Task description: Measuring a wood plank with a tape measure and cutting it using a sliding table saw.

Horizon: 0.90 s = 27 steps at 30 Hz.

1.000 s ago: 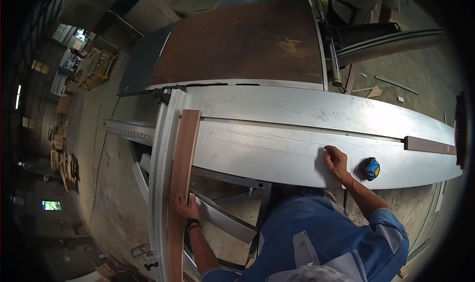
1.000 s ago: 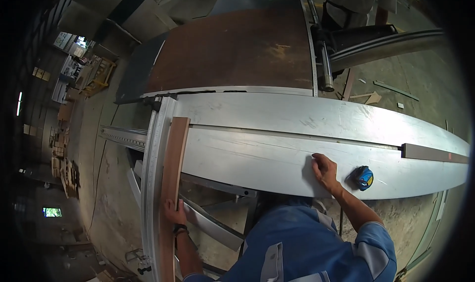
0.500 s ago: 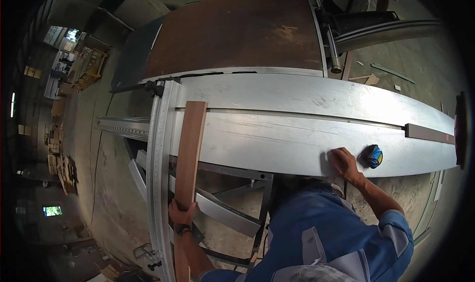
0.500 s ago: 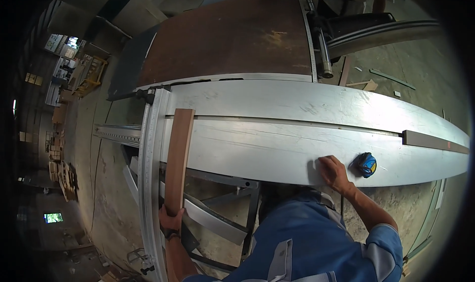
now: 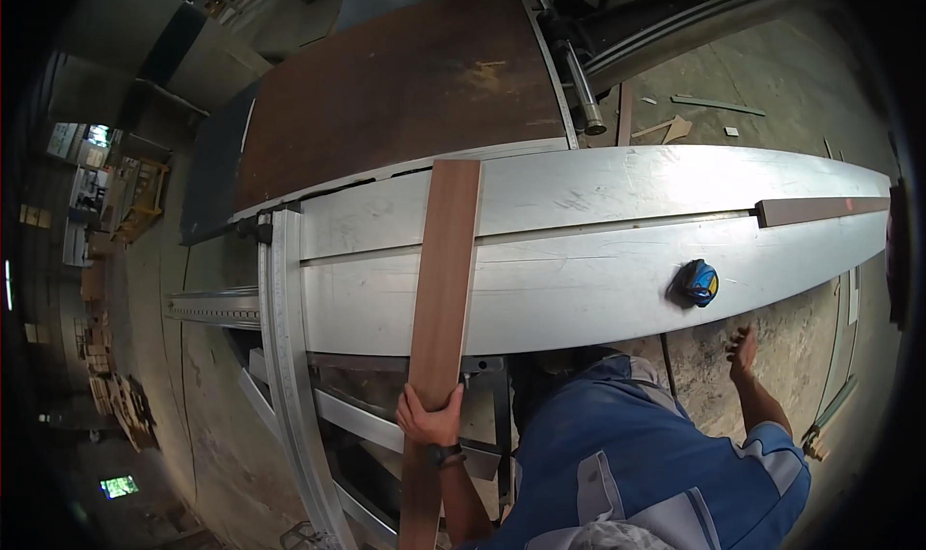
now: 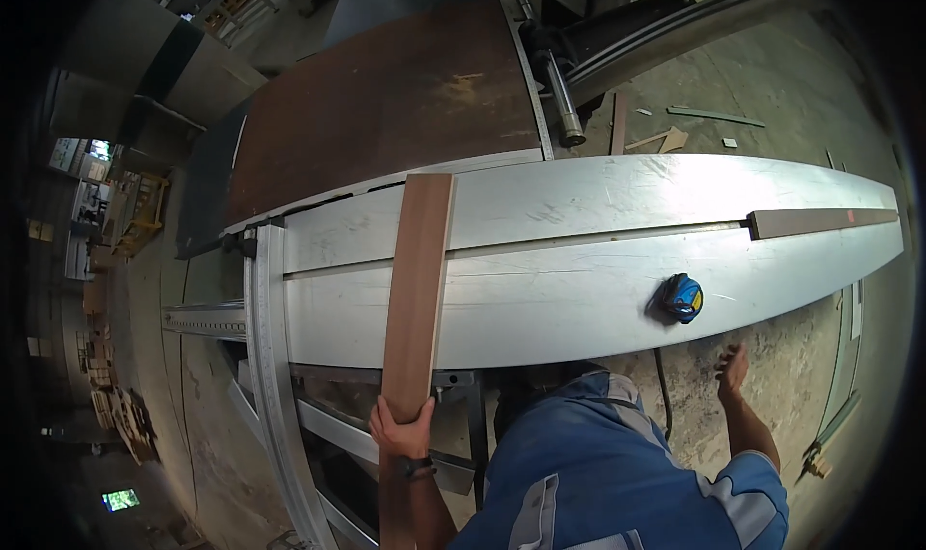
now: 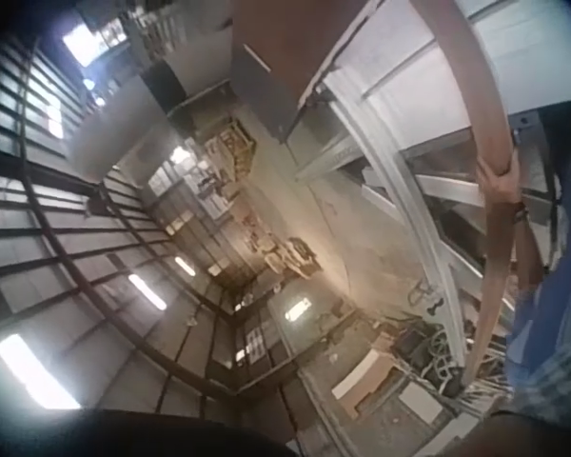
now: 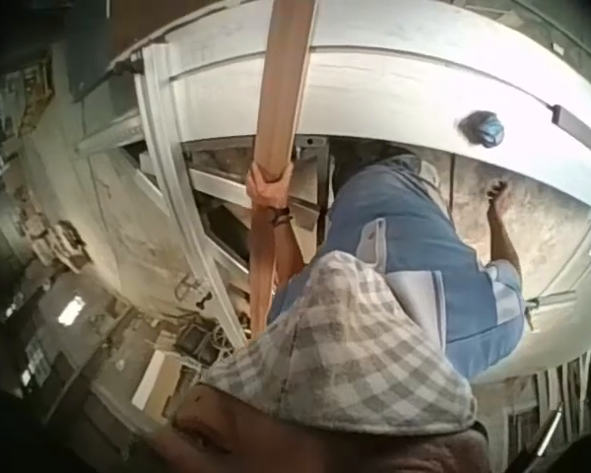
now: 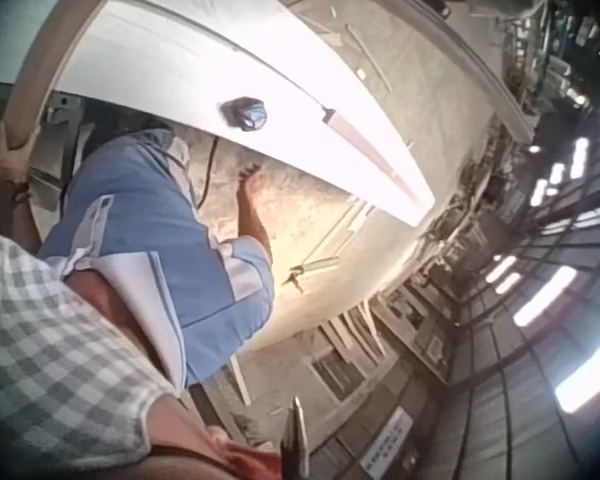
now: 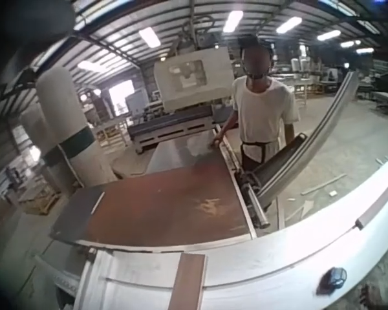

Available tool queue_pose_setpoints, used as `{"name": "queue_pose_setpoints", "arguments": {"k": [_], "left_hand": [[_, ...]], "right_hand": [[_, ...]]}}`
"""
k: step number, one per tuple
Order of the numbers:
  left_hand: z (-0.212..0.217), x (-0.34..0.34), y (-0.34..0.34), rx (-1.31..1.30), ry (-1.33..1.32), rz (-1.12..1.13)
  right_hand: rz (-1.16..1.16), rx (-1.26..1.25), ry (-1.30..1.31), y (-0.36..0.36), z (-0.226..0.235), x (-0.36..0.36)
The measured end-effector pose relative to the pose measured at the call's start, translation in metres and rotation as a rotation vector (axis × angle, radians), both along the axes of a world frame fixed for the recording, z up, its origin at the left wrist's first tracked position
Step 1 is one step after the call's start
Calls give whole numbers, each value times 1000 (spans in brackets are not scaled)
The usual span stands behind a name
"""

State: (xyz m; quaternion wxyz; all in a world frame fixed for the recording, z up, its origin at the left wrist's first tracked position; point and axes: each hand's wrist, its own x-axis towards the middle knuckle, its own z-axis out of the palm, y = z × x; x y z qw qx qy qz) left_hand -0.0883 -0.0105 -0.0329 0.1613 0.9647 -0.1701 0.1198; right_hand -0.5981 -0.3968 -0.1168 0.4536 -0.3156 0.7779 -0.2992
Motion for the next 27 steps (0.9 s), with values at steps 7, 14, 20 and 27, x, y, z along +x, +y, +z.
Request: {"name": "queue_pose_setpoints", "arguments": {"k": [7, 14, 20, 27], "left_hand": [[19, 55, -112, 38, -11, 14], [27, 25, -14, 54, 72, -187], [13, -20, 133, 82, -17, -53], [47, -93, 233, 299, 402, 82]], "right_hand": [[-97, 6, -145, -101, -22, -13], [-240, -40, 431, -103, -39, 4], [-192, -84, 425, -102, -29, 14], [-304, -22, 449, -109, -24, 24]]}}
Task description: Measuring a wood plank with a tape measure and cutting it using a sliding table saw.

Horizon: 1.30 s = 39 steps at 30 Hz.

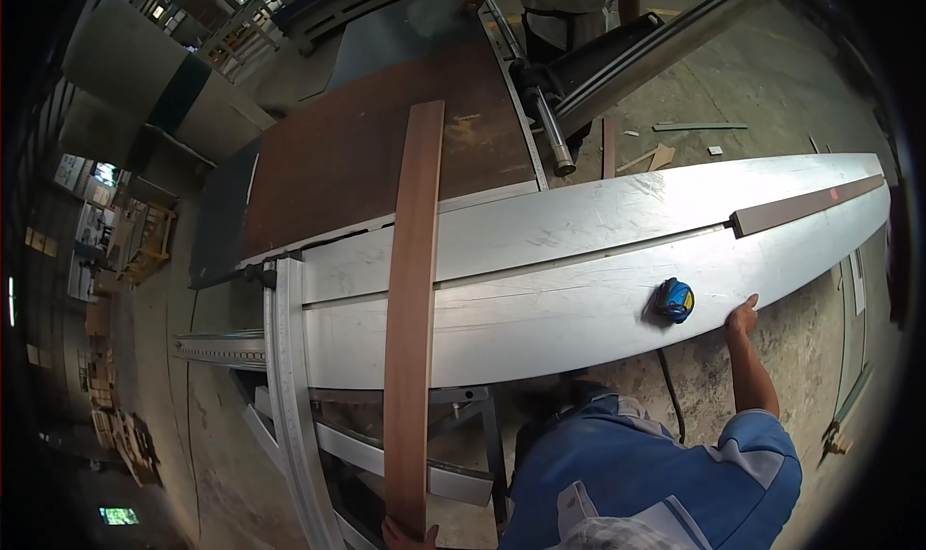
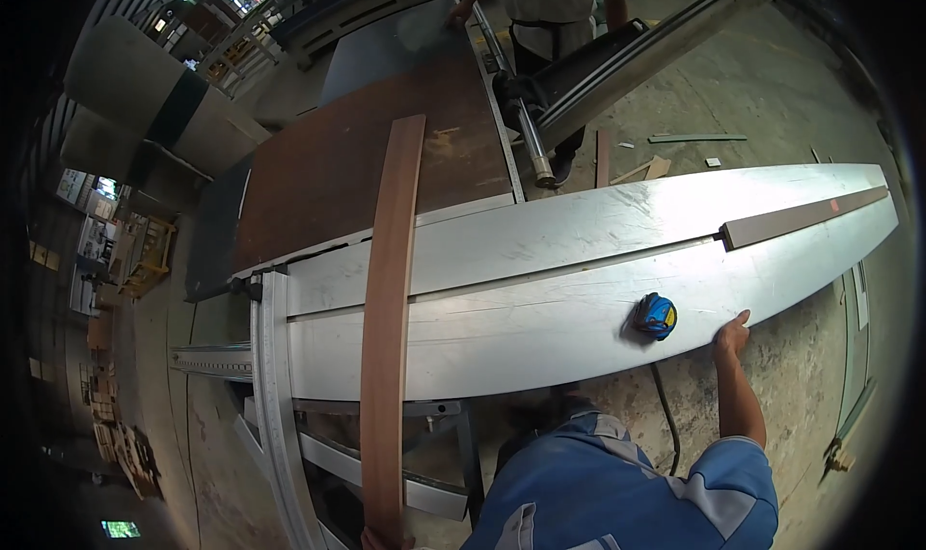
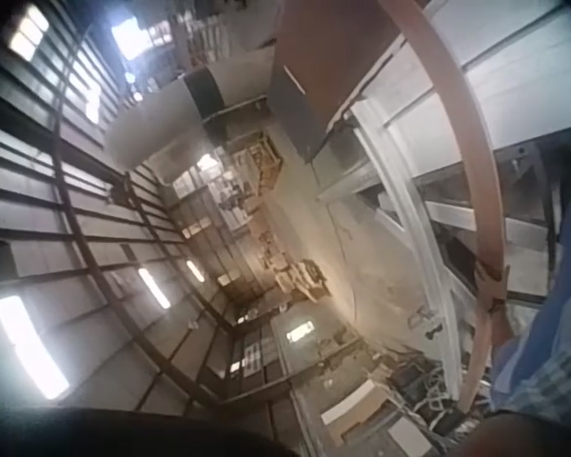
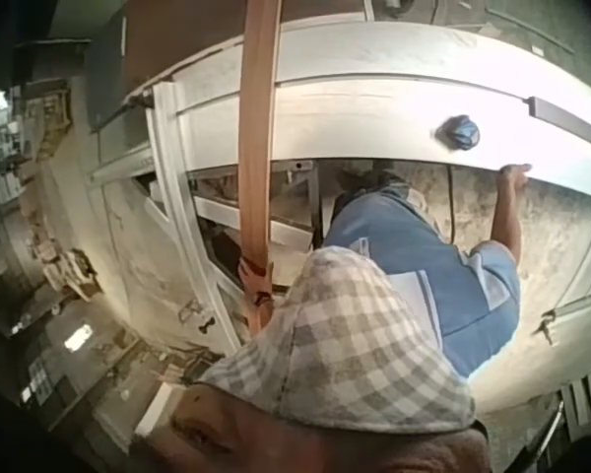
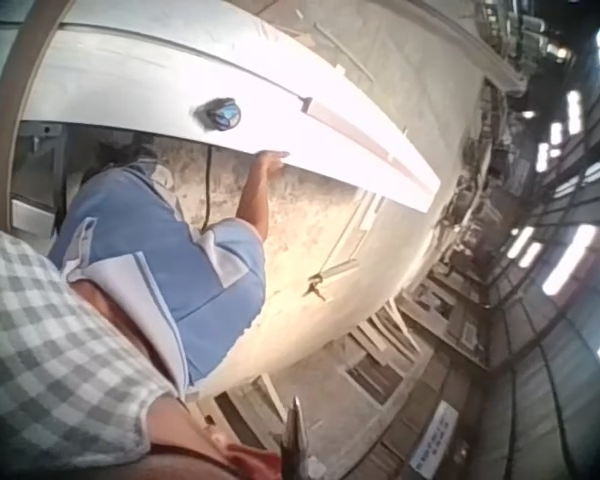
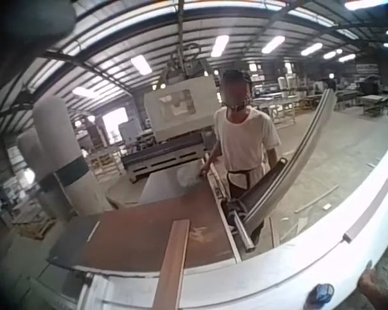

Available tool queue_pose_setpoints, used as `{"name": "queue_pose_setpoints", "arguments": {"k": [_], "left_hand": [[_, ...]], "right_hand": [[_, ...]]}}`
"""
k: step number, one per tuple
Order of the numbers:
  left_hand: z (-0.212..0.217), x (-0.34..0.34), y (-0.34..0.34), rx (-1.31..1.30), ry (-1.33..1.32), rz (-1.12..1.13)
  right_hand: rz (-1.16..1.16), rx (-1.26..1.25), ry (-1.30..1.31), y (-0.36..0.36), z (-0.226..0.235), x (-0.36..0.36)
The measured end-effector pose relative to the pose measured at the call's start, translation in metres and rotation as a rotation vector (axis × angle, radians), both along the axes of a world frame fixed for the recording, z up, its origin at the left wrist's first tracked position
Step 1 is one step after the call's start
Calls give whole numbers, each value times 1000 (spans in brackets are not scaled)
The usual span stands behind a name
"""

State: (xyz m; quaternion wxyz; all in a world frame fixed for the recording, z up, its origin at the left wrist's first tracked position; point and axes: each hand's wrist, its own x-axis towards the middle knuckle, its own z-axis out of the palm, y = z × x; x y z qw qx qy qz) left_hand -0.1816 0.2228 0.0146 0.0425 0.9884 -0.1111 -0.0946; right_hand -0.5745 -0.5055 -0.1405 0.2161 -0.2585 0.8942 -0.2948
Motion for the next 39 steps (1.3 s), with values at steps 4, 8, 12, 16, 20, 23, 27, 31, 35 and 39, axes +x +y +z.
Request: {"name": "queue_pose_setpoints", "arguments": {"k": [4, 8, 12, 16, 20, 23, 27, 31, 35, 39], "left_hand": [[22, -17, 2, 95, -82, -80], [-1, -20, 51, 53, -124, -124], [11, -21, 58, 212, 69, -10], [3, -18, 64, 168, 158, 165], [11, -20, 38, 171, 175, 166], [3, -25, 19, 49, 267, 131], [-87, -54, 80, -655, 39, -580], [-163, -71, 165, -778, -56, -805], [-175, -28, 146, -694, -144, -675], [-152, -14, 64, -639, -212, -511]], "right_hand": [[-2, -29, 71, 3, 1, 1], [17, 28, 80, 3, 2, -2], [24, 32, 63, 3, 0, -3], [63, 35, 72, 0, -3, -5], [31, 27, 63, 1, -3, -10], [30, -2, 81, 0, -2, -13], [22, 34, 86, -3, -4, 19], [-36, 25, 99, 6, 5, -5], [-9, 51, 61, 11, 18, 15], [-4, 26, 59, 15, 23, 28]]}}
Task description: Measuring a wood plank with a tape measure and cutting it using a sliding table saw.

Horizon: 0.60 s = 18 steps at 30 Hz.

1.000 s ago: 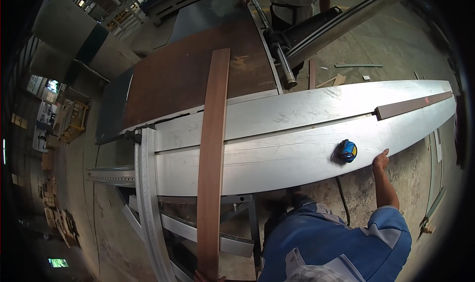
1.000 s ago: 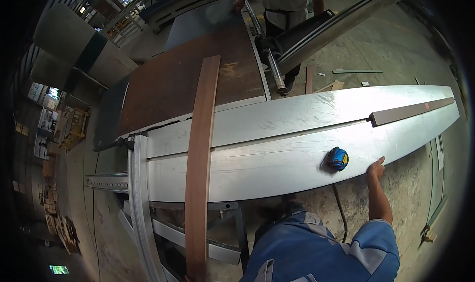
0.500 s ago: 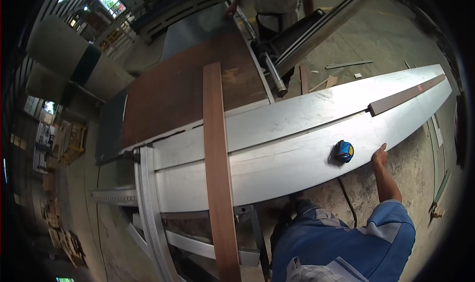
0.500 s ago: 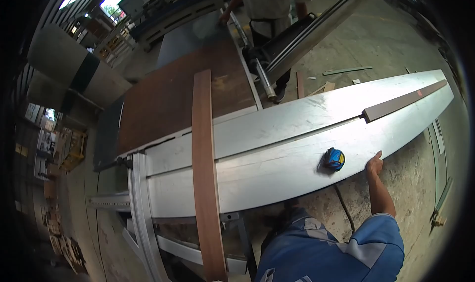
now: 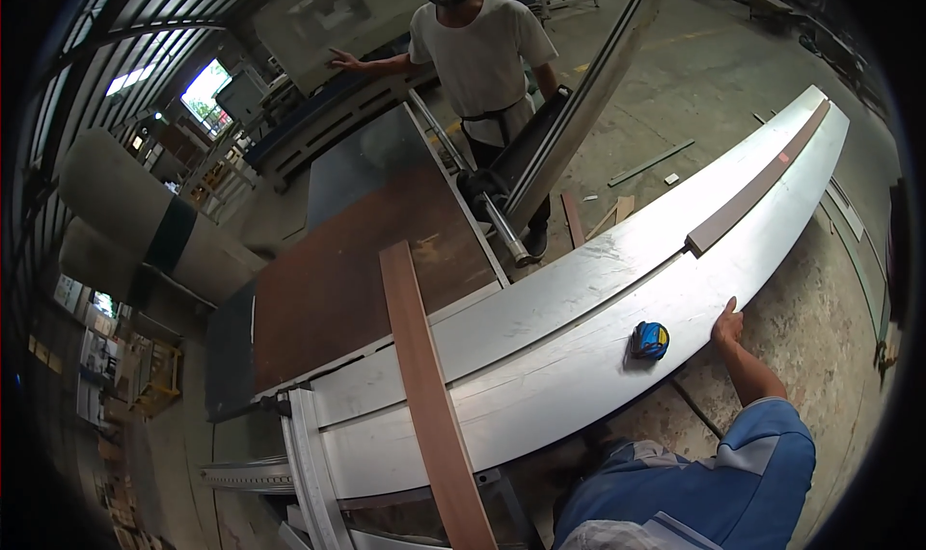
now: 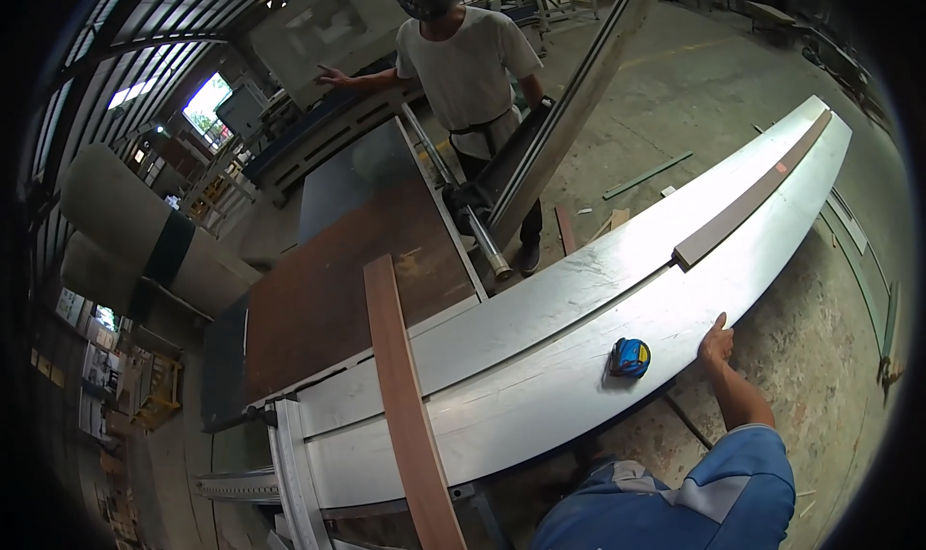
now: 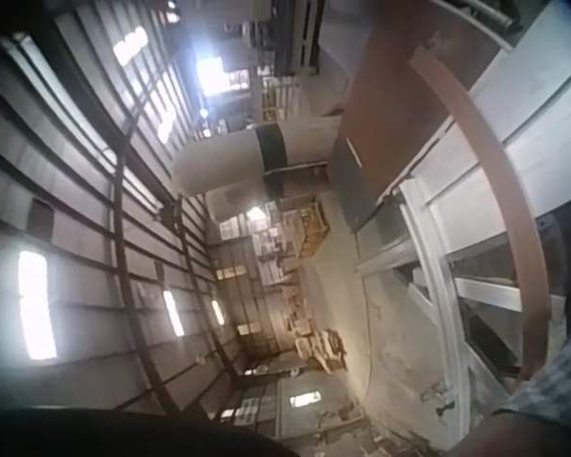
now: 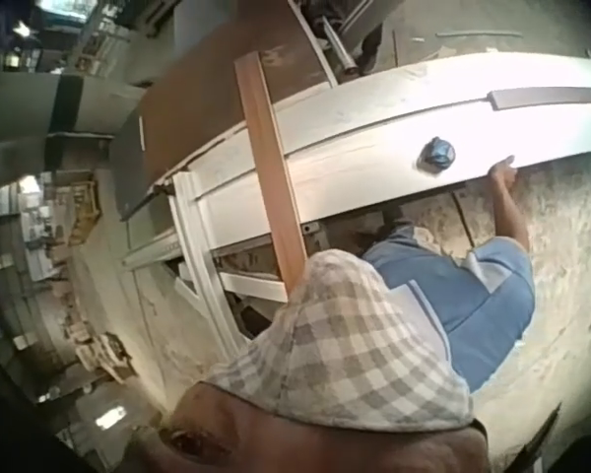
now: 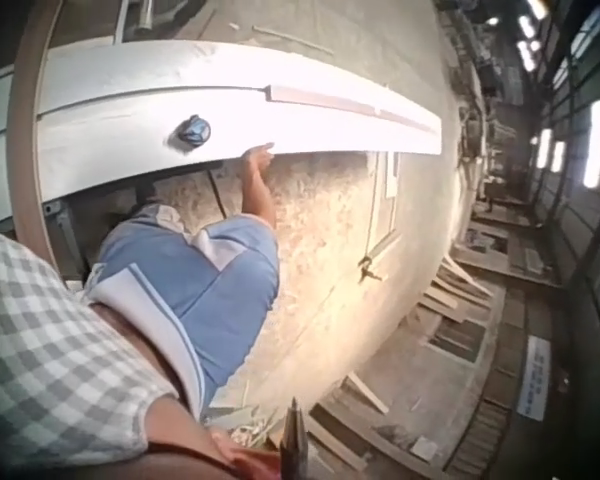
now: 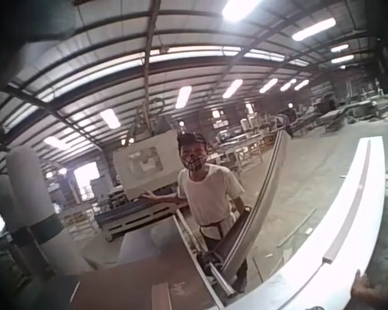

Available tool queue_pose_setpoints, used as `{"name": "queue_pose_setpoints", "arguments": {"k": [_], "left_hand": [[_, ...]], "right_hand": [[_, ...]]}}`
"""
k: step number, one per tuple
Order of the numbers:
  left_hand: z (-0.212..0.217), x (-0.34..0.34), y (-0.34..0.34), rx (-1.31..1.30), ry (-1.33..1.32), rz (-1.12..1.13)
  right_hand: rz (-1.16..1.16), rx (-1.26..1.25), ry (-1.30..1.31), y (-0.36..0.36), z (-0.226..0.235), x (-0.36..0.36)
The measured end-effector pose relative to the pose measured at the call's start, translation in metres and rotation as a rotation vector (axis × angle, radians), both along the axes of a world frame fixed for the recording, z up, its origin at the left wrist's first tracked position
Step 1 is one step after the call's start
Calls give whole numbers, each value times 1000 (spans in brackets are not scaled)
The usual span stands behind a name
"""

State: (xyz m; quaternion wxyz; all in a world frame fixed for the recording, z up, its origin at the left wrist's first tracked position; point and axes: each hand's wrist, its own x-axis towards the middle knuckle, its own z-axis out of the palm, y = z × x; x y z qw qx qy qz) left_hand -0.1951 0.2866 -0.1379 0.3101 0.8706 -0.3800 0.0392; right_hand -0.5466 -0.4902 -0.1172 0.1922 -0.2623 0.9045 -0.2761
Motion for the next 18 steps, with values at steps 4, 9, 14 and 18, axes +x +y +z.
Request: {"name": "queue_pose_setpoints", "arguments": {"k": [4, 9, 14, 18], "left_hand": [[89, 10, -119, 63, -9, 178], [197, 7, -233, 147, -19, 404], [217, 66, -433, -382, -56, -135], [331, 27, -532, -997, 434, -612]], "right_hand": [[-26, -1, -5, 4, 3, -1], [-36, -22, -31, 7, 7, -3], [-20, -37, -35, 7, 11, 6], [-27, -22, -35, 6, 9, 3]]}}
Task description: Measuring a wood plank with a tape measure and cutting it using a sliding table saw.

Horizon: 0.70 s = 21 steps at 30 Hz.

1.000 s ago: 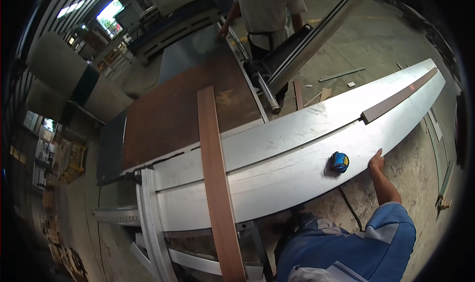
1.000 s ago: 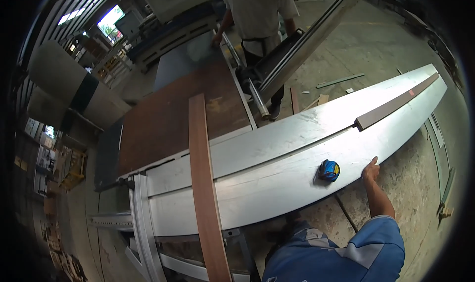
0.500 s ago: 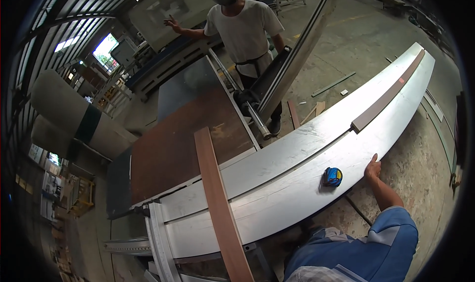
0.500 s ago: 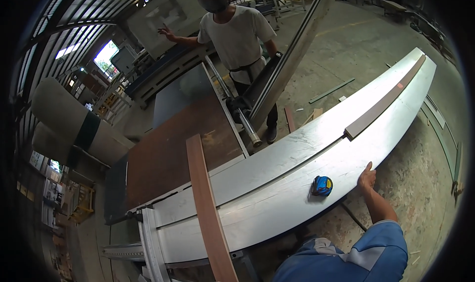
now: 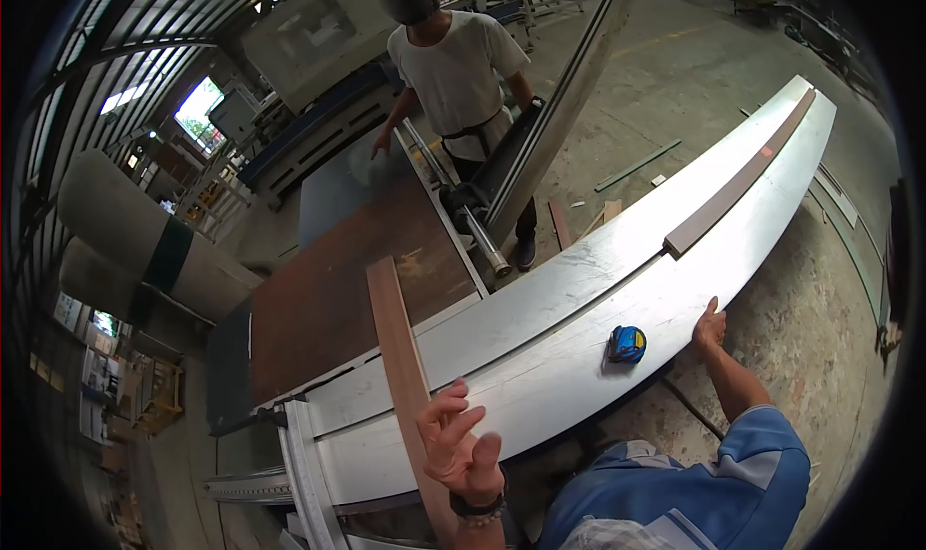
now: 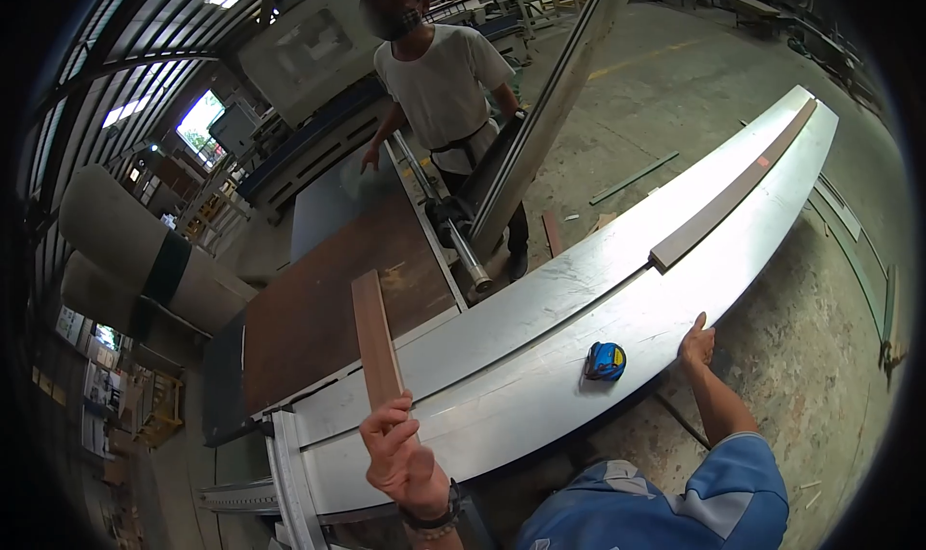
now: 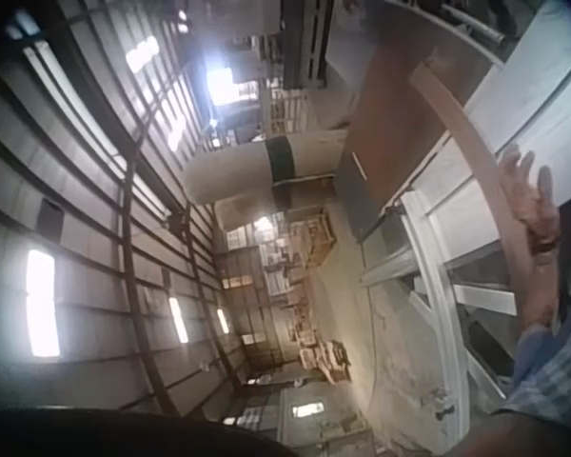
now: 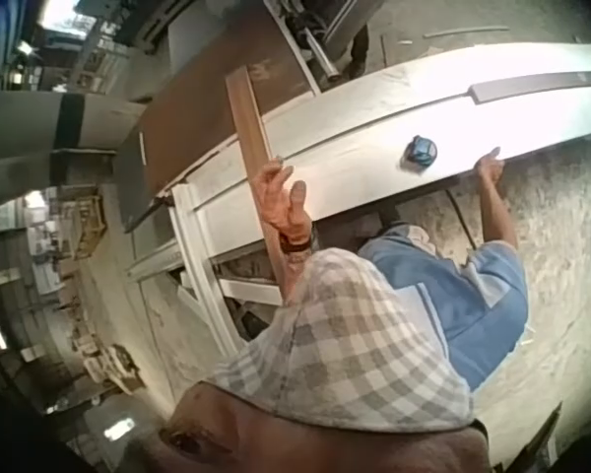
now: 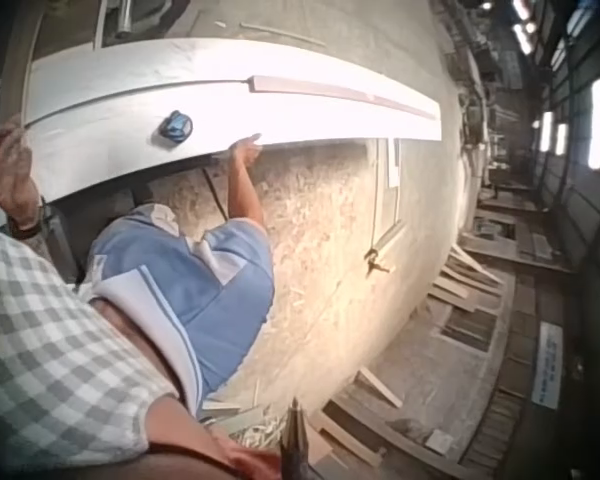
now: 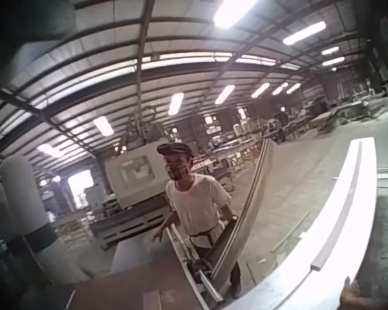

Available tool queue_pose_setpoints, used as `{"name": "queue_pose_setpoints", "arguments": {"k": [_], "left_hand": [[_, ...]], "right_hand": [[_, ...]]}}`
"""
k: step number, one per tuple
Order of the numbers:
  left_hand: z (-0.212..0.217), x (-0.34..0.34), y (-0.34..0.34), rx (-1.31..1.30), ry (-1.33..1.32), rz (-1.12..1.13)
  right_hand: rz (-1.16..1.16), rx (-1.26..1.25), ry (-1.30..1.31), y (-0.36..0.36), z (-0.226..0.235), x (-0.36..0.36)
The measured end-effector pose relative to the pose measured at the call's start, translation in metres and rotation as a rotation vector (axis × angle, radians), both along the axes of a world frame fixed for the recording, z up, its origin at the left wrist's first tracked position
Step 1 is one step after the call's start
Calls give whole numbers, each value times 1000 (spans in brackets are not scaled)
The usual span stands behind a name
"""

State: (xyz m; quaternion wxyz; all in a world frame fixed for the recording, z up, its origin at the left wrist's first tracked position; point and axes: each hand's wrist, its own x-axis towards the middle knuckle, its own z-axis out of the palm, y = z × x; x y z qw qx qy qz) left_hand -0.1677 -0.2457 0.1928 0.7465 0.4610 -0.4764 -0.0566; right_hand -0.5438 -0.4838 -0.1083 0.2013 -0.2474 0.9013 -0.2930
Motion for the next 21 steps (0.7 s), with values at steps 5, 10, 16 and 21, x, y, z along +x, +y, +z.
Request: {"name": "queue_pose_setpoints", "arguments": {"k": [5, 10, 16, 21], "left_hand": [[119, -27, 1, -186, -121, -507], [167, -54, -14, -246, -65, -721], [164, -37, -5, -338, -61, -881], [163, -42, -4, -380, -29, -840]], "right_hand": [[23, 9, -23, 4, 13, 5], [0, -4, -12, 5, 9, 2], [15, -1, -18, 3, 4, 1], [12, -4, 1, -3, -8, -4]]}}
